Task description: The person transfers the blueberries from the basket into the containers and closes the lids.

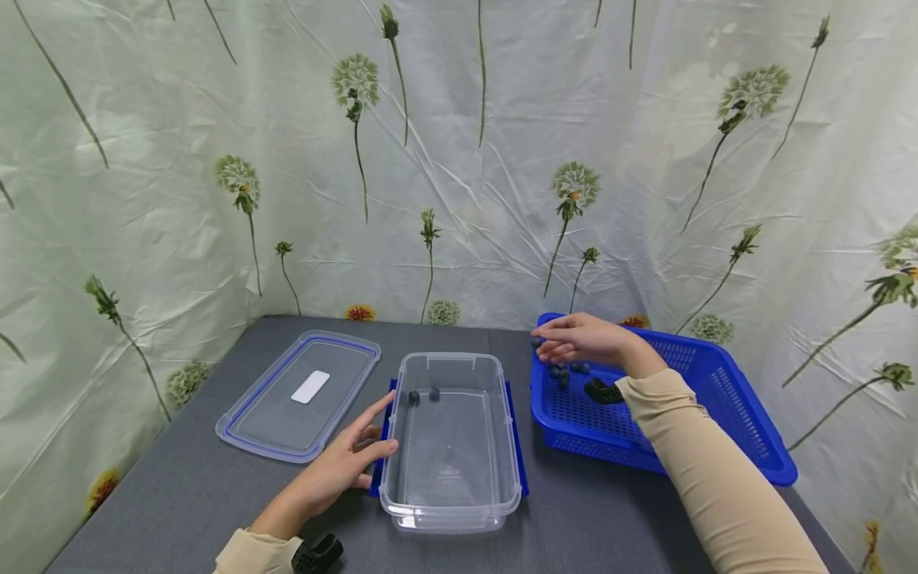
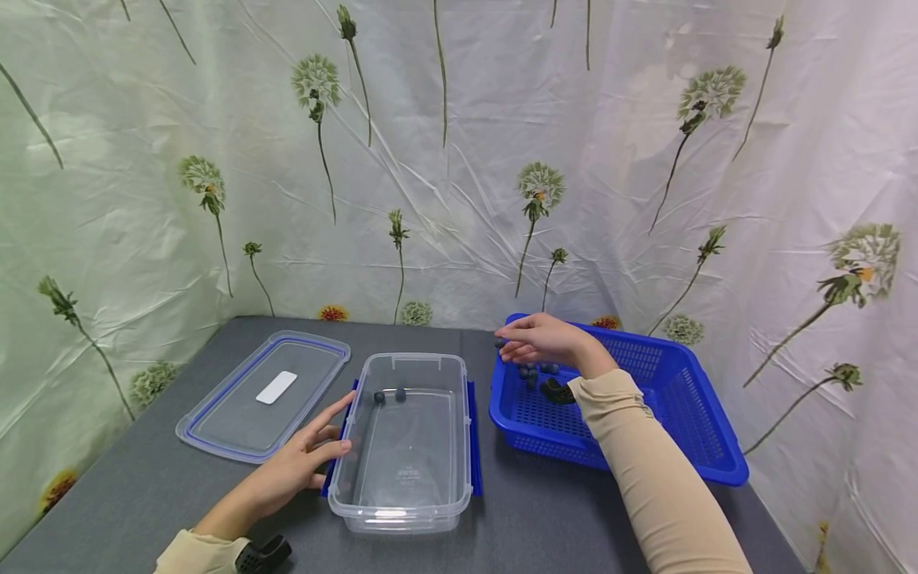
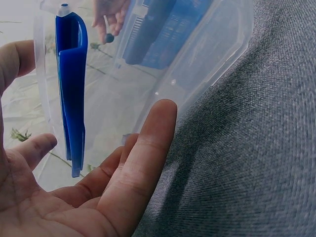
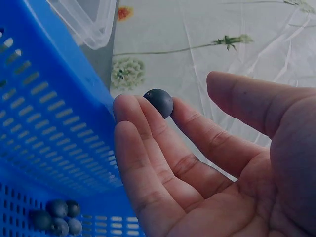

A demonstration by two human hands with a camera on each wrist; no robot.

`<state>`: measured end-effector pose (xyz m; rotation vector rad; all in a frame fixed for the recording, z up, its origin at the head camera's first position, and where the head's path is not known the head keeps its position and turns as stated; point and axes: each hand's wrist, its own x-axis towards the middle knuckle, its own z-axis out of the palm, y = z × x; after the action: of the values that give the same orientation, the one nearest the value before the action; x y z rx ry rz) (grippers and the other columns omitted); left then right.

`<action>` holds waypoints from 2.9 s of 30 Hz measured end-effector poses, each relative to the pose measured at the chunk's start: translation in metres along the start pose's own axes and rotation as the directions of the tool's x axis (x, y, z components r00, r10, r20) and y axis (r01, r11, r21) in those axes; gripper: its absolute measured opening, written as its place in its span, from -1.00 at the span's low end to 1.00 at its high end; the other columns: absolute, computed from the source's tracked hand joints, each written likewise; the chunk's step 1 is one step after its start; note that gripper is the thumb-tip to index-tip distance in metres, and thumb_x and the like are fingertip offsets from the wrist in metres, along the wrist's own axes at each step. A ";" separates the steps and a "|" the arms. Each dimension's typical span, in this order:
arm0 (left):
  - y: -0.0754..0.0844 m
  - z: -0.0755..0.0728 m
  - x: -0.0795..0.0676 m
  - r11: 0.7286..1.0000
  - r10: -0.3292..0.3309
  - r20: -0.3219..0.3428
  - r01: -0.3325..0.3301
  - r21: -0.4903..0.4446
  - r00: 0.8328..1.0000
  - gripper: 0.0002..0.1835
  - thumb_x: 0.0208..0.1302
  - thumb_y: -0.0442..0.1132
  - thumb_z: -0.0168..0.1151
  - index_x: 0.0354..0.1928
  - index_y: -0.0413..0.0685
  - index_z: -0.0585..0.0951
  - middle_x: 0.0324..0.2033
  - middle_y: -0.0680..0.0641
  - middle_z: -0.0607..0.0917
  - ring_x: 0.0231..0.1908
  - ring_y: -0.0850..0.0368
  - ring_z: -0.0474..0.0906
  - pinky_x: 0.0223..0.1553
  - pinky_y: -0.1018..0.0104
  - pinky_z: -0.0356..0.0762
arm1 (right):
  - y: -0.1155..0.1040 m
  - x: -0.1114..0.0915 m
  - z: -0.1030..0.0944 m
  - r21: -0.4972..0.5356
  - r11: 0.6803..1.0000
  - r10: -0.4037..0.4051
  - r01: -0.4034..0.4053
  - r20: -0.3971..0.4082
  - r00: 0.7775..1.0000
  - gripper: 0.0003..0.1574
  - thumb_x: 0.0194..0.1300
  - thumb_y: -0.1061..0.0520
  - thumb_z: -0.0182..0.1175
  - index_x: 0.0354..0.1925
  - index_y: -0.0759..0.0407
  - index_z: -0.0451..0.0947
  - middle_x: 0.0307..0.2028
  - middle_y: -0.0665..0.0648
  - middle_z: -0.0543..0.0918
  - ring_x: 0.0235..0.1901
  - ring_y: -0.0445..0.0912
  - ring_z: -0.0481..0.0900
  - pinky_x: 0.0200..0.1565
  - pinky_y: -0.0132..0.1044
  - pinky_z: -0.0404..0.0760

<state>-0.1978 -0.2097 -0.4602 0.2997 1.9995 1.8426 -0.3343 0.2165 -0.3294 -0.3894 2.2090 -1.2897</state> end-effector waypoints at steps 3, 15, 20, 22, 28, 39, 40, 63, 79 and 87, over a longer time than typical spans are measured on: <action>0.000 0.000 0.000 1.000 0.000 -0.004 0.000 0.002 1.000 -0.12 0.62 -0.05 0.21 0.75 0.45 -0.06 0.49 -0.52 0.23 0.19 -0.16 0.61 0.03 -0.17 0.78 | -0.002 0.005 0.008 -0.011 1.000 0.001 -0.001 -0.003 1.000 -0.34 0.73 0.01 0.03 0.55 0.37 0.34 0.27 0.38 0.67 0.17 -0.04 0.72 0.34 -0.11 0.64; -0.001 0.000 0.001 1.000 -0.013 -0.018 0.013 0.010 1.000 -0.15 0.64 -0.08 0.19 0.74 0.46 -0.04 0.49 -0.50 0.26 0.18 -0.17 0.62 0.03 -0.17 0.77 | -0.014 0.023 0.038 -0.035 0.999 -0.023 0.026 0.067 0.998 -0.32 0.72 -0.04 0.04 0.56 0.34 0.34 0.33 0.44 0.62 0.33 0.20 0.63 0.34 -0.08 0.64; -0.001 0.001 0.000 1.000 -0.012 -0.022 0.013 0.013 1.000 -0.14 0.62 -0.06 0.21 0.74 0.47 -0.03 0.49 -0.49 0.25 0.18 -0.16 0.62 0.03 -0.17 0.77 | -0.018 0.031 0.051 -0.030 0.999 -0.023 0.026 0.095 0.995 -0.34 0.73 -0.01 0.03 0.55 0.34 0.35 0.39 0.51 0.54 0.32 0.18 0.64 0.34 -0.06 0.64; -0.001 0.001 0.000 1.000 -0.014 -0.027 0.014 0.017 1.000 -0.14 0.62 -0.05 0.22 0.74 0.47 -0.03 0.49 -0.49 0.26 0.17 -0.16 0.62 0.03 -0.17 0.77 | -0.019 0.034 0.057 -0.018 1.000 -0.023 0.025 0.111 0.994 -0.36 0.74 0.03 0.02 0.56 0.35 0.34 0.41 0.52 0.51 0.32 0.17 0.64 0.37 -0.04 0.63; -0.001 0.001 0.001 1.000 -0.014 -0.036 0.015 0.028 0.999 -0.15 0.62 -0.06 0.21 0.74 0.49 -0.02 0.47 -0.49 0.28 0.16 -0.16 0.63 0.02 -0.15 0.77 | -0.025 0.042 0.070 0.003 1.000 -0.005 0.005 0.151 0.989 -0.39 0.74 0.12 -0.01 0.57 0.39 0.30 0.43 0.53 0.48 0.27 0.09 0.68 0.46 0.07 0.52; -0.001 0.000 0.001 0.999 -0.012 -0.029 0.013 0.034 0.999 -0.16 0.63 -0.07 0.19 0.74 0.48 -0.02 0.48 -0.49 0.27 0.17 -0.17 0.62 0.03 -0.17 0.77 | -0.037 0.052 0.091 -0.058 0.998 0.040 -0.029 0.186 0.982 -0.34 0.75 0.06 0.00 0.57 0.40 0.29 0.42 0.51 0.52 0.37 0.17 0.63 0.51 0.12 0.44; -0.001 0.000 0.001 0.999 -0.012 -0.028 0.013 0.033 1.000 -0.16 0.64 -0.07 0.19 0.74 0.48 -0.03 0.48 -0.49 0.27 0.17 -0.17 0.62 0.03 -0.17 0.77 | -0.038 0.052 0.092 -0.064 0.998 0.039 -0.027 0.194 0.980 -0.34 0.75 0.06 -0.01 0.58 0.41 0.27 0.42 0.52 0.51 0.39 0.19 0.61 0.51 0.11 0.44; 0.002 0.002 0.000 0.998 -0.022 -0.042 0.024 0.055 0.999 -0.16 0.62 -0.03 0.21 0.73 0.48 0.00 0.50 -0.50 0.27 0.21 -0.21 0.61 0.05 -0.19 0.76 | -0.039 0.080 0.128 -0.029 0.994 0.105 -0.101 0.209 0.972 -0.38 0.74 0.13 0.00 0.54 0.47 0.30 0.40 0.52 0.53 0.39 0.26 0.59 0.46 0.02 0.52; 0.002 0.002 0.001 0.998 -0.025 -0.044 0.028 0.060 0.999 -0.16 0.62 -0.04 0.21 0.73 0.49 0.00 0.45 -0.47 0.33 0.20 -0.22 0.61 0.05 -0.21 0.76 | -0.037 0.077 0.115 0.074 0.995 0.053 -0.063 0.128 0.990 -0.46 0.71 0.08 0.08 0.47 0.31 0.47 0.16 0.34 0.70 -0.13 -0.15 0.74 0.07 -0.19 0.71; 0.001 0.001 0.000 0.998 -0.015 -0.036 0.017 0.055 0.999 -0.16 0.63 -0.07 0.20 0.74 0.45 -0.02 0.44 -0.49 0.34 0.17 -0.18 0.63 0.04 -0.18 0.77 | -0.033 0.066 0.092 0.186 0.983 -0.017 0.003 0.075 0.997 -0.45 0.75 0.06 -0.01 0.48 0.34 0.42 -0.10 0.06 0.73 -0.14 -0.19 0.74 -0.13 -0.39 0.67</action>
<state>-0.1977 -0.2087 -0.4594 0.2674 2.0731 1.7970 -0.3345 0.1015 -0.3576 -0.3711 2.0063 -1.4479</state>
